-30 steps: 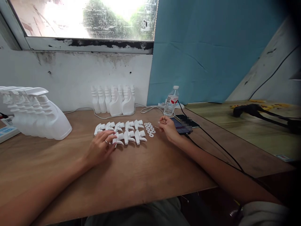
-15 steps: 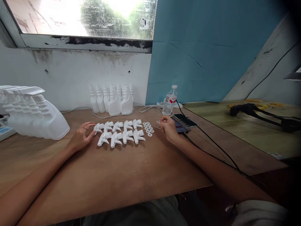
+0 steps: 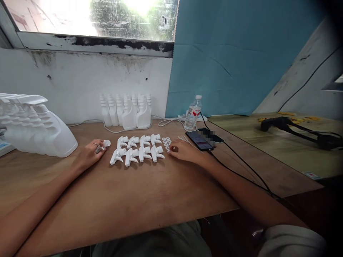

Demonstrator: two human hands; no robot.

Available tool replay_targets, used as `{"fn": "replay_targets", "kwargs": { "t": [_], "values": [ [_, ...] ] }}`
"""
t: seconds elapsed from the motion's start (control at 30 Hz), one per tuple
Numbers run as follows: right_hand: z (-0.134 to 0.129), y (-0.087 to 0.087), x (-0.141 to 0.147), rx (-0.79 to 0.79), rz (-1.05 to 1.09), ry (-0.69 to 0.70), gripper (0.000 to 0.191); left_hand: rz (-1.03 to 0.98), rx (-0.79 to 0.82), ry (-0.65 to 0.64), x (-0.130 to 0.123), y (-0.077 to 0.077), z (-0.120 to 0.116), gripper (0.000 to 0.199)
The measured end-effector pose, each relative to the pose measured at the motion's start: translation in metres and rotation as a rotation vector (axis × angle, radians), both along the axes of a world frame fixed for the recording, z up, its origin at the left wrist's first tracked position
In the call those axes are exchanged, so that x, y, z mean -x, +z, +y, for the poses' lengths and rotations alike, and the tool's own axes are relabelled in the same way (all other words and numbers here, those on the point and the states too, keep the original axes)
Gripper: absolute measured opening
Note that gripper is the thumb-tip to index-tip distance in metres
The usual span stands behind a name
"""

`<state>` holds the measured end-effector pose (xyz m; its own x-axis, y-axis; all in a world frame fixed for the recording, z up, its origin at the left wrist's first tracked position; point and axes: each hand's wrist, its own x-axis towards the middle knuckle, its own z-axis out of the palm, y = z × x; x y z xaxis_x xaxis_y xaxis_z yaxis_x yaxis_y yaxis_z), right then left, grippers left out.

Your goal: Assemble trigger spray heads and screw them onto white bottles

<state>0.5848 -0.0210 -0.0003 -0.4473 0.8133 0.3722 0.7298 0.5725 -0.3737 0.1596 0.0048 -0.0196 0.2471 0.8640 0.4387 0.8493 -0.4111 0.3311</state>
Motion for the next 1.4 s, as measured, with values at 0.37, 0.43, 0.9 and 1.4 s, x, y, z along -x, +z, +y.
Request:
{"fn": "replay_targets", "kwargs": {
  "t": [0.37, 0.43, 0.9, 1.4],
  "values": [
    [0.000, 0.004, -0.002, -0.093, -0.240, 0.060, 0.013, -0.545, 0.101, -0.351, -0.093, 0.021, -0.095, 0.019],
    [-0.006, 0.005, 0.003, -0.195, -0.188, 0.024, 0.013, -0.512, 0.212, -0.495, -0.106, 0.012, -0.105, 0.015],
    [-0.060, -0.003, 0.060, -0.730, -0.044, 0.659, 0.024, -0.536, 0.529, -0.623, -0.122, 0.000, -0.111, 0.011],
    [-0.064, -0.004, 0.066, -0.394, 0.107, 0.655, 0.012, -0.170, 0.190, -0.635, -0.121, -0.004, -0.113, 0.034]
  ]
}}
